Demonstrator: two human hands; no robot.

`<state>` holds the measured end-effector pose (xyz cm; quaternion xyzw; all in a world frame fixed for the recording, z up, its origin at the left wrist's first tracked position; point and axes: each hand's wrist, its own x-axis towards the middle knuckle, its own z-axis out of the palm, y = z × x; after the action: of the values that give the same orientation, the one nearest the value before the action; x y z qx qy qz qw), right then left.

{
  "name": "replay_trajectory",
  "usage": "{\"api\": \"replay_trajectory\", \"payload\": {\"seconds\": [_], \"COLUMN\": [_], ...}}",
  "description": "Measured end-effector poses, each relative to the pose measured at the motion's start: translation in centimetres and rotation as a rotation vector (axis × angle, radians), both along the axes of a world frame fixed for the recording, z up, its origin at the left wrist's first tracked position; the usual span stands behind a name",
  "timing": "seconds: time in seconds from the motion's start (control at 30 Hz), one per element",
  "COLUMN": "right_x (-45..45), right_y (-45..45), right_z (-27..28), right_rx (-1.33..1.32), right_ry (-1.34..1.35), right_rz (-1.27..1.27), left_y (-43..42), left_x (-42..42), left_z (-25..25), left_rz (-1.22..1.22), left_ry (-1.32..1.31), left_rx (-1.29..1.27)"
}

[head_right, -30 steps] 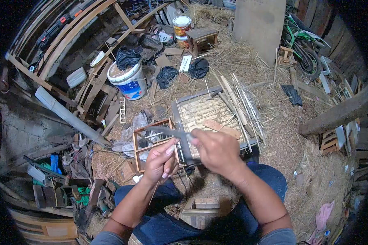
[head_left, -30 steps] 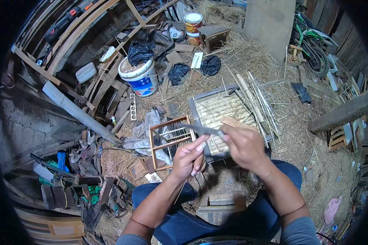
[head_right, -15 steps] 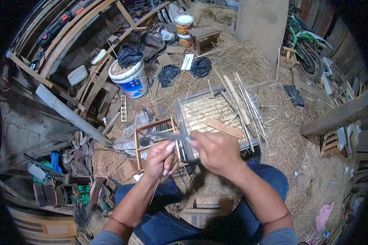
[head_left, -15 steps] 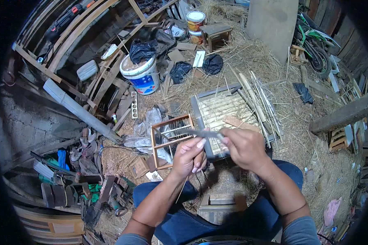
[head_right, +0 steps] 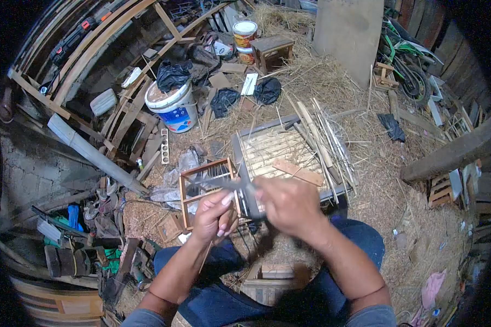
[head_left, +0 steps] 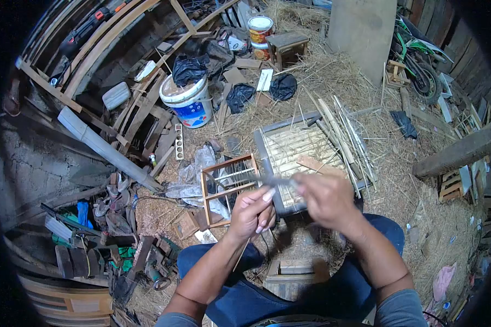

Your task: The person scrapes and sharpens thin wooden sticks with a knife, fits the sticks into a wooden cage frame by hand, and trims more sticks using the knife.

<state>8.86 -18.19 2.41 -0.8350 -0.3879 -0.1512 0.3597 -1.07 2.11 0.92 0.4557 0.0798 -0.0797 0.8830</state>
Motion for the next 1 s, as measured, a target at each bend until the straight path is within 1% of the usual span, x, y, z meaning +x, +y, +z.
{"api": "replay_trajectory", "payload": {"seconds": [0.03, 0.07, 0.1, 0.17, 0.23, 0.3, 0.37, 0.43, 0.47, 0.5, 0.53, 0.57, 0.6, 0.63, 0.7, 0.73, 0.77, 0.87, 1.0], "right_x": [0.6, 1.1, 1.1, 1.2, 1.1, 1.1, 1.7, 2.5, 2.9, 2.8, 2.7, 2.4, 2.0, 1.4, 0.2, -0.6, -1.3, -2.1, -1.3], "right_y": [-0.1, -0.5, -0.5, -0.3, 0.4, 0.3, 0.1, -0.2, -0.3, -0.2, 0.0, 0.2, 0.1, 0.0, -0.1, 0.3, 0.3, 0.2, -0.1], "right_z": [0.2, 1.1, 1.1, 0.4, -0.8, -0.3, -0.2, -0.5, -0.4, -0.7, -1.3, -1.7, -1.6, -1.3, -0.3, -0.7, -0.5, 0.0, -0.3], "right_rx": [-0.027, -0.081, -0.082, 0.141, 0.28, 0.549, 0.547, 0.616, 0.567, 0.568, 0.541, 0.513, 0.409, 0.409, 0.061, 0.109, 0.11, 0.054, 0.123], "right_ry": [0.012, 0.145, 0.143, 0.294, 0.29, 1.086, 1.099, 1.16, 1.16, 1.157, 1.065, 0.974, 0.901, 0.901, 0.488, 0.411, 0.41, 0.268, 0.265], "right_rz": [-0.051, -0.106, -0.109, 0.053, 0.103, 0.282, 0.281, 0.246, 0.199, 0.199, 0.185, 0.172, 0.123, 0.127, 0.049, 0.062, 0.066, 0.101, 0.134], "left_y": [-0.1, -0.1, 0.0, 0.0, -0.3, -0.7, -0.8, -0.9, -1.0, -1.1, -1.1, -1.1, -0.9, -0.8, -0.5, -0.3, -0.3, 0.1, 0.2], "left_x": [0.0, -0.2, -0.1, -0.1, 0.0, 0.0, -0.2, -0.2, -0.2, -0.2, -0.1, -0.1, 0.0, 0.0, 0.1, 0.2, 0.2, 0.1, 0.3], "left_z": [-0.1, -0.1, -0.1, -0.2, -0.1, -0.1, -0.3, -0.1, 0.0, 0.1, 0.1, 0.2, 0.3, 0.3, 0.2, 0.2, 0.4, 0.8, 0.7], "left_rz": [0.006, -0.019, -0.021, -0.051, -0.063, -0.112, -0.125, -0.109, -0.112, -0.09, -0.067, -0.066, -0.072, -0.076, -0.051, -0.031, -0.028, -0.092, -0.106], "left_ry": [-0.005, -0.037, -0.04, -0.013, 0.0, 0.072, 0.06, 0.063, 0.061, 0.068, 0.074, 0.074, 0.063, 0.053, 0.066, 0.081, 0.079, 0.049, 0.007], "left_rx": [0.008, 0.018, 0.017, 0.02, 0.018, -0.015, -0.023, -0.056, -0.055, -0.003, 0.049, 0.05, -0.015, -0.08, -0.079, -0.079, -0.078, -0.02, -0.042]}}
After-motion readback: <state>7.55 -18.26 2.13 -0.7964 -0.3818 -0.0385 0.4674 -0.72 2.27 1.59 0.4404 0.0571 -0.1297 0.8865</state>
